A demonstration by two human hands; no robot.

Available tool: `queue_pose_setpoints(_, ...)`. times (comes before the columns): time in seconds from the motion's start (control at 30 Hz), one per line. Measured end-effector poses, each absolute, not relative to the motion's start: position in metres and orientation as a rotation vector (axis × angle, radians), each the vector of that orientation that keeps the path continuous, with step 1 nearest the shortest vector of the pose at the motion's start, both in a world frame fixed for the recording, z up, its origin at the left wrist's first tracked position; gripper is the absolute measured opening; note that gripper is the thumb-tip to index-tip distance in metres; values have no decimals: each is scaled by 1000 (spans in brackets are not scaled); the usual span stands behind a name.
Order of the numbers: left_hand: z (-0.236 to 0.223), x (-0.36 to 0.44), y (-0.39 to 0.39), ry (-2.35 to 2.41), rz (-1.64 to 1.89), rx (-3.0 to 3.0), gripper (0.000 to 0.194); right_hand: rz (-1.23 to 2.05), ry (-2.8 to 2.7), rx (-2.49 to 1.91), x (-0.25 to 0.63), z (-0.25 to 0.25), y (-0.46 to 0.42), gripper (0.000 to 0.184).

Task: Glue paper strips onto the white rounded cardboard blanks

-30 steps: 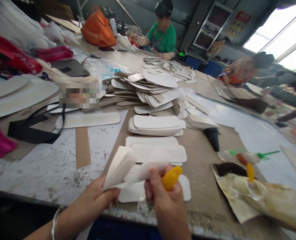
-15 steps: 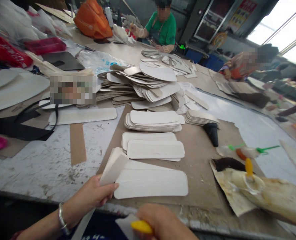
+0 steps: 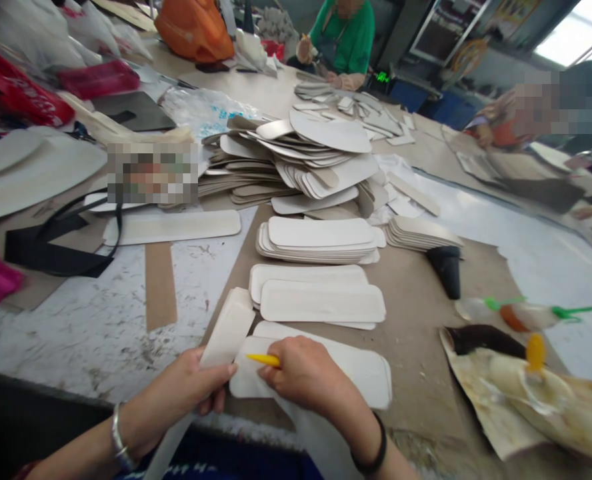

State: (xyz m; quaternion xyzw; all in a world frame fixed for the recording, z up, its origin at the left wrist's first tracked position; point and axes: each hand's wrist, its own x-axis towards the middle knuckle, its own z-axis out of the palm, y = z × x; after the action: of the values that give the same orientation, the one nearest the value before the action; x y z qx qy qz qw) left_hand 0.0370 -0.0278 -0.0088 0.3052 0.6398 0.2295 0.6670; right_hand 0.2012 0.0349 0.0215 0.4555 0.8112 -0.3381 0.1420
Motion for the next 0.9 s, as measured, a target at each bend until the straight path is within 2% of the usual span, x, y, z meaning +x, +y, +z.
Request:
queue_pose_setpoints(0.17,-11,37,-27,1439,526,669,24,-976,2330,1291,201,18,38,18)
queue_pose_setpoints(0.37,-19,42,-24,1494,537,646,32,-836,2378,1263,195,17,36,18)
queue_pose_setpoints(0.5,-21,46,-25,1564,541,664,30,-769,2389,1292,202,24,28,18)
queue_pose_setpoints(0.7,-17,46,-32,1636,549,714,31,-746,2165,1728,289,38,7,18)
queue_pose_setpoints(0.9,-10,50,-33,1678,577,728,34,-630,1960,2062,346,26,-4,23)
